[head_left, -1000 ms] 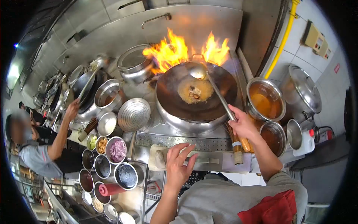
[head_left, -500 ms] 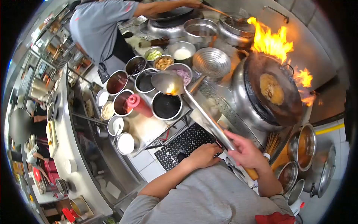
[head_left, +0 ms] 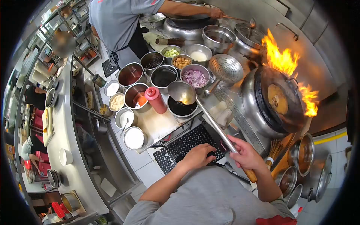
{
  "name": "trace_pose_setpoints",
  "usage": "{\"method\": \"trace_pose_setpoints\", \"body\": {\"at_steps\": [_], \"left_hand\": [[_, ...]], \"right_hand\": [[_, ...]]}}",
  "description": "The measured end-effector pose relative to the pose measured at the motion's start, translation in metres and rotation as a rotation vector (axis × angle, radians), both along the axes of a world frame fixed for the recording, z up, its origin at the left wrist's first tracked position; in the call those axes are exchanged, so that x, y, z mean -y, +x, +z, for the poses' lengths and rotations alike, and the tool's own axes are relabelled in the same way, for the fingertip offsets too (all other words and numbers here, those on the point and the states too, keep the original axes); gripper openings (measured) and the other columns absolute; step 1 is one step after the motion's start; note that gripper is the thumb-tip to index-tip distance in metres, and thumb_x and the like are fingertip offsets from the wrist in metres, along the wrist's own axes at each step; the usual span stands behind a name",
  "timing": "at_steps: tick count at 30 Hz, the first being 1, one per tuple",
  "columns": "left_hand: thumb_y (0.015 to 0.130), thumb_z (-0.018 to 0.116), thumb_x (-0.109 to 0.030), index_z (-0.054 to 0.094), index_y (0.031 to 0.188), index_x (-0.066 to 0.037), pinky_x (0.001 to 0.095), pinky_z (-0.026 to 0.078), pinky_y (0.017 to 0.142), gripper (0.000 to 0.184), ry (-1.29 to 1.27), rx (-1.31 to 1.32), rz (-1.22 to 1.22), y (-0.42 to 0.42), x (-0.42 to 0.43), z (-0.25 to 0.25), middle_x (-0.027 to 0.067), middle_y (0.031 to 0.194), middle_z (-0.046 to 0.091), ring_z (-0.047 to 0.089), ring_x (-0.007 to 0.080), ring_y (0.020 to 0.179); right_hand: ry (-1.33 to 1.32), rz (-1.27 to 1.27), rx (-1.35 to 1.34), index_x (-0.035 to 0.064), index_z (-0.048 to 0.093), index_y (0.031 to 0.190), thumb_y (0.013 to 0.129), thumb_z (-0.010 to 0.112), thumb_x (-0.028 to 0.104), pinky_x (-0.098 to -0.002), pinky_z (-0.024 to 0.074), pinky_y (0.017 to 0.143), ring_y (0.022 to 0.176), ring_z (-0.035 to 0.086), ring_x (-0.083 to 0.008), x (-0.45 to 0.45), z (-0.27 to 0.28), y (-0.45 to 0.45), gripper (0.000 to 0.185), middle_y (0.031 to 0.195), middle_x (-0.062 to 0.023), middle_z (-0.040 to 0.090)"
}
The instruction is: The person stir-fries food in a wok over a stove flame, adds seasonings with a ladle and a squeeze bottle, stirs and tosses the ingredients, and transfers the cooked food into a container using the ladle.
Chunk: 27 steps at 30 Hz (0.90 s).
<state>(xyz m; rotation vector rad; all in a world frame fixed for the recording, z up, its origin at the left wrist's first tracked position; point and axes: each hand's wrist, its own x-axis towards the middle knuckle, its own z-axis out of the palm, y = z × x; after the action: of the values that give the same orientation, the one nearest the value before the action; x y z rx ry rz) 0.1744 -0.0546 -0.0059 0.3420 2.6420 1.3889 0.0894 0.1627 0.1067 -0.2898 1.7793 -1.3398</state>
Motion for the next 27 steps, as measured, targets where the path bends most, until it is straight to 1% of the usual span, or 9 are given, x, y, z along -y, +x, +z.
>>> {"method": "trace_pose_setpoints", "body": {"at_steps": [3, 6, 12, 15, 18, 21, 24, 25, 27], "left_hand": [[0.091, 0.068, -0.029, 0.068, 0.116, -0.003, 0.0422, 0.051, 0.094, 0.036, 0.006, -0.043, -0.007, 0.001, -0.002, -0.007, 0.0168, 0.112, 0.066, 0.064, 0.0349, 0.105], [0.091, 0.069, -0.028, 0.068, 0.116, -0.002, 0.0424, 0.051, 0.093, 0.036, -0.002, -0.042, -0.021, 0.001, -0.004, -0.008, 0.0165, 0.111, 0.066, 0.064, 0.0347, 0.105], [0.091, 0.069, -0.027, 0.069, 0.114, -0.002, 0.0415, 0.051, 0.092, 0.034, 0.020, -0.006, -0.015, 0.002, -0.003, -0.001, 0.0168, 0.109, 0.067, 0.064, 0.0346, 0.104], [0.092, 0.069, -0.027, 0.069, 0.114, -0.002, 0.0411, 0.051, 0.092, 0.033, -0.004, 0.008, -0.003, 0.001, -0.004, -0.003, 0.0166, 0.108, 0.067, 0.064, 0.0344, 0.104], [0.092, 0.068, -0.027, 0.069, 0.113, -0.002, 0.0413, 0.051, 0.091, 0.033, -0.001, -0.031, -0.007, -0.002, -0.005, -0.003, 0.0165, 0.108, 0.067, 0.064, 0.0346, 0.103], [0.092, 0.069, -0.026, 0.069, 0.113, -0.003, 0.0414, 0.051, 0.090, 0.032, -0.001, -0.037, -0.036, -0.009, -0.007, 0.006, 0.0169, 0.108, 0.067, 0.064, 0.0351, 0.103], [0.092, 0.068, -0.026, 0.067, 0.116, -0.002, 0.0417, 0.051, 0.093, 0.034, 0.025, -0.041, -0.054, -0.020, -0.008, 0.014, 0.0160, 0.109, 0.066, 0.064, 0.0353, 0.105], [0.092, 0.069, -0.025, 0.067, 0.116, -0.003, 0.0412, 0.050, 0.094, 0.033, 0.035, -0.033, -0.070, -0.027, -0.008, 0.021, 0.0160, 0.111, 0.066, 0.063, 0.0353, 0.106], [0.091, 0.069, -0.025, 0.067, 0.116, -0.003, 0.0408, 0.050, 0.094, 0.033, 0.048, -0.040, -0.054, -0.042, -0.014, 0.045, 0.0160, 0.112, 0.067, 0.063, 0.0355, 0.107]], "right_hand": [[-0.027, 0.015, -0.031, 0.0095, 0.032, 0.157, 0.090, 0.056, -0.005, -0.0243, 0.0456, 0.046, 0.054, 0.053, -0.0065, -0.005, -0.011, 0.002, 0.073, 0.080, -0.0011, 0.056], [0.046, 0.050, -0.115, 0.0089, 0.031, 0.157, 0.090, 0.057, -0.005, -0.0243, 0.0459, 0.046, 0.053, 0.052, -0.0070, -0.003, -0.014, 0.003, 0.073, 0.081, -0.0015, 0.057], [-0.052, -0.021, -0.018, 0.0086, 0.031, 0.157, 0.090, 0.059, -0.004, -0.0242, 0.0451, 0.046, 0.053, 0.052, -0.0072, -0.013, -0.021, 0.003, 0.073, 0.080, -0.0014, 0.056], [-0.104, -0.045, -0.023, 0.0081, 0.031, 0.156, 0.090, 0.059, -0.005, -0.0237, 0.0446, 0.046, 0.052, 0.052, -0.0068, -0.016, -0.017, 0.003, 0.073, 0.080, -0.0014, 0.056], [-0.161, -0.068, 0.045, 0.0069, 0.033, 0.155, 0.090, 0.061, -0.003, -0.0236, 0.0444, 0.044, 0.050, 0.052, -0.0074, -0.018, -0.013, -0.001, 0.072, 0.080, -0.0015, 0.057], [-0.304, -0.143, 0.280, 0.0030, 0.030, 0.155, 0.090, 0.060, -0.005, -0.0214, 0.0451, 0.043, 0.050, 0.052, -0.0081, -0.026, -0.008, -0.006, 0.072, 0.110, -0.0139, 0.065], [-0.562, -0.241, 0.419, 0.0033, 0.031, 0.155, 0.089, 0.063, -0.001, -0.0225, 0.0433, 0.041, 0.047, 0.052, -0.0095, -0.052, -0.014, -0.005, 0.073, 0.095, -0.0128, 0.063], [-0.590, -0.280, 0.419, 0.0066, 0.034, 0.154, 0.090, 0.063, 0.000, -0.0228, 0.0442, 0.041, 0.049, 0.053, -0.0090, -0.061, -0.005, -0.003, 0.071, 0.086, -0.0098, 0.059], [-0.588, -0.359, 0.264, 0.0067, 0.033, 0.155, 0.090, 0.063, 0.001, -0.0223, 0.0441, 0.042, 0.049, 0.053, -0.0093, -0.085, 0.012, -0.002, 0.072, 0.087, -0.0098, 0.059]]}}
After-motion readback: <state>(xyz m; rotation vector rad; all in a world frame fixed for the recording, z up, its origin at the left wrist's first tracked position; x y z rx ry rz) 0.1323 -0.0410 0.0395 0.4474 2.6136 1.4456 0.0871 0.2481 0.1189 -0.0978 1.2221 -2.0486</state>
